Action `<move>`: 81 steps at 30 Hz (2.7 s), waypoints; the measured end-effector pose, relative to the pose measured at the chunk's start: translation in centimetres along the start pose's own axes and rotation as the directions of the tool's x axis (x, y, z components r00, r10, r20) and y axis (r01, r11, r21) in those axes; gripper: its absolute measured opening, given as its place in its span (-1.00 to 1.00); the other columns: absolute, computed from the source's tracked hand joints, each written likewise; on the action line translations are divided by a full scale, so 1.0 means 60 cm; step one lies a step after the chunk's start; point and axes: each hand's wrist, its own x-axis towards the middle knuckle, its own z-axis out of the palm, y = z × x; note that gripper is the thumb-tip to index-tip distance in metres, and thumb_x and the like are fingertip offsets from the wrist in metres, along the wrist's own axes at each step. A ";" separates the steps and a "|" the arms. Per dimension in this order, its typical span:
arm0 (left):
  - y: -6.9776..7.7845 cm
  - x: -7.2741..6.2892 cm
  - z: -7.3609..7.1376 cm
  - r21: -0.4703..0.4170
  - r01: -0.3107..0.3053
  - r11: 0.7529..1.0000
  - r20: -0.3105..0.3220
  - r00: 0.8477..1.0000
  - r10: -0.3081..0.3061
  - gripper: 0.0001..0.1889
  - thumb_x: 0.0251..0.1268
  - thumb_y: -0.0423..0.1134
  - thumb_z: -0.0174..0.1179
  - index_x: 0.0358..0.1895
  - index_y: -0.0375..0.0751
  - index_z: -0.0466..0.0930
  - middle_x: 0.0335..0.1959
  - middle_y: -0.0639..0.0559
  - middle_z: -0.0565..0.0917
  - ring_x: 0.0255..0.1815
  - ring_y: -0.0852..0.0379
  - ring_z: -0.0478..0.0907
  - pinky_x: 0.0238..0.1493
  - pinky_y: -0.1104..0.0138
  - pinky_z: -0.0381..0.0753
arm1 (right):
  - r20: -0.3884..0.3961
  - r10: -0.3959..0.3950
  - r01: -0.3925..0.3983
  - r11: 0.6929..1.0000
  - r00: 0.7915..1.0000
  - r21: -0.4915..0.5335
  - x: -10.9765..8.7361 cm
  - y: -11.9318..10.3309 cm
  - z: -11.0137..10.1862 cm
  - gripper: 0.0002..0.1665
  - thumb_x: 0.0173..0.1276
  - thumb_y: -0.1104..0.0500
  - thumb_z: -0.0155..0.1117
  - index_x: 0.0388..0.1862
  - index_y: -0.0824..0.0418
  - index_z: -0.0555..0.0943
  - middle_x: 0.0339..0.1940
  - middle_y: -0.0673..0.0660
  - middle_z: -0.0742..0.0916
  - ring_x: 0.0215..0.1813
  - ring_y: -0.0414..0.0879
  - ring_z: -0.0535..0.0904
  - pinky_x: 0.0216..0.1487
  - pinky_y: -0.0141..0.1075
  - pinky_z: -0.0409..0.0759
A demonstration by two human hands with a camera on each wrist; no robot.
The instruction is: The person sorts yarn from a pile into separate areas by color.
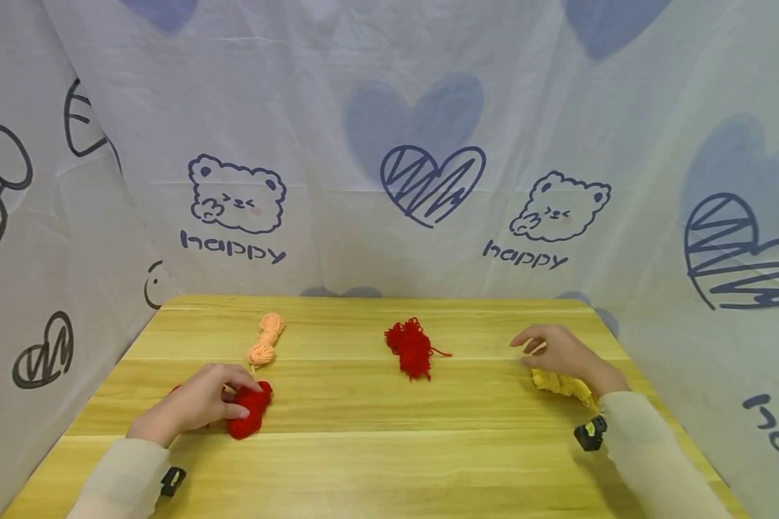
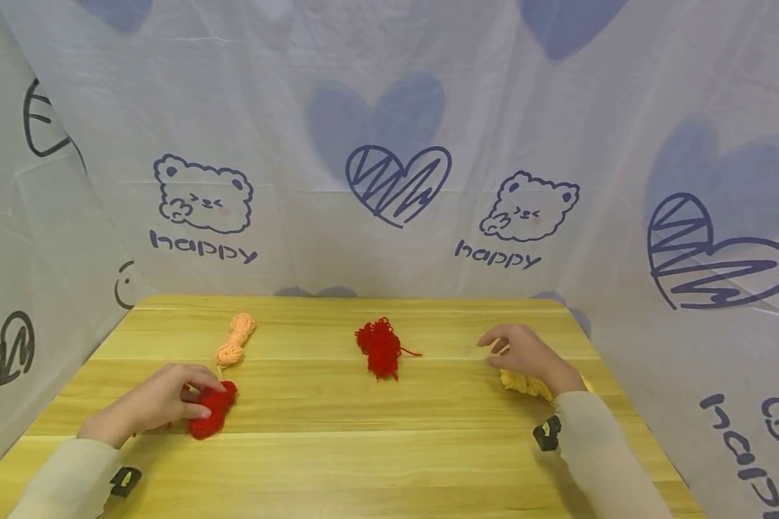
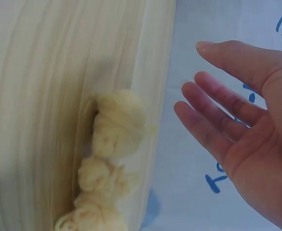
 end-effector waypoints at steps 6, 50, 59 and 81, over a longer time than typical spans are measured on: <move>0.002 -0.001 0.000 0.005 0.009 1.000 0.001 1.000 -0.009 -0.68 0.08 -0.32 0.54 -0.04 -0.14 0.80 -0.01 -0.12 0.76 -0.03 -0.02 0.67 -0.07 0.15 0.80 | 0.009 -0.016 0.016 1.000 1.000 0.013 0.011 -0.014 0.008 -0.67 0.32 0.33 0.44 0.06 0.32 0.72 0.07 0.31 0.77 0.01 0.24 0.73 -0.02 -0.14 0.79; 0.020 0.001 -0.011 -0.045 -0.027 0.999 0.017 0.999 0.028 -0.66 0.09 -0.29 0.56 -0.03 -0.18 0.76 -0.03 -0.08 0.68 -0.02 -0.01 0.64 -0.10 0.24 0.81 | 0.021 -0.019 0.017 0.997 1.000 0.077 0.017 -0.043 0.008 -0.68 0.32 0.30 0.46 0.05 0.23 0.73 0.11 0.35 0.74 0.06 0.28 0.71 0.02 -0.17 0.78; 0.034 0.009 -0.021 0.012 -0.020 1.000 -0.028 0.999 0.020 -0.66 0.15 -0.24 0.53 0.01 -0.22 0.76 0.01 -0.12 0.70 -0.01 -0.05 0.63 -0.11 0.18 0.81 | 0.003 -0.032 0.031 0.996 0.999 0.079 0.002 -0.029 0.003 -0.68 0.32 0.28 0.47 0.05 0.26 0.72 0.10 0.37 0.73 0.03 0.24 0.72 0.01 -0.21 0.79; 0.117 0.126 0.047 0.050 -0.161 0.986 -0.101 0.981 0.166 -0.64 0.29 -0.23 0.43 0.14 -0.16 0.71 0.08 -0.11 0.73 0.09 -0.19 0.62 0.03 0.01 0.76 | -0.118 -0.008 0.023 0.992 0.993 0.125 -0.010 -0.063 0.009 -0.65 0.37 0.25 0.45 0.11 0.28 0.72 0.13 0.32 0.76 0.09 0.26 0.72 0.07 -0.13 0.76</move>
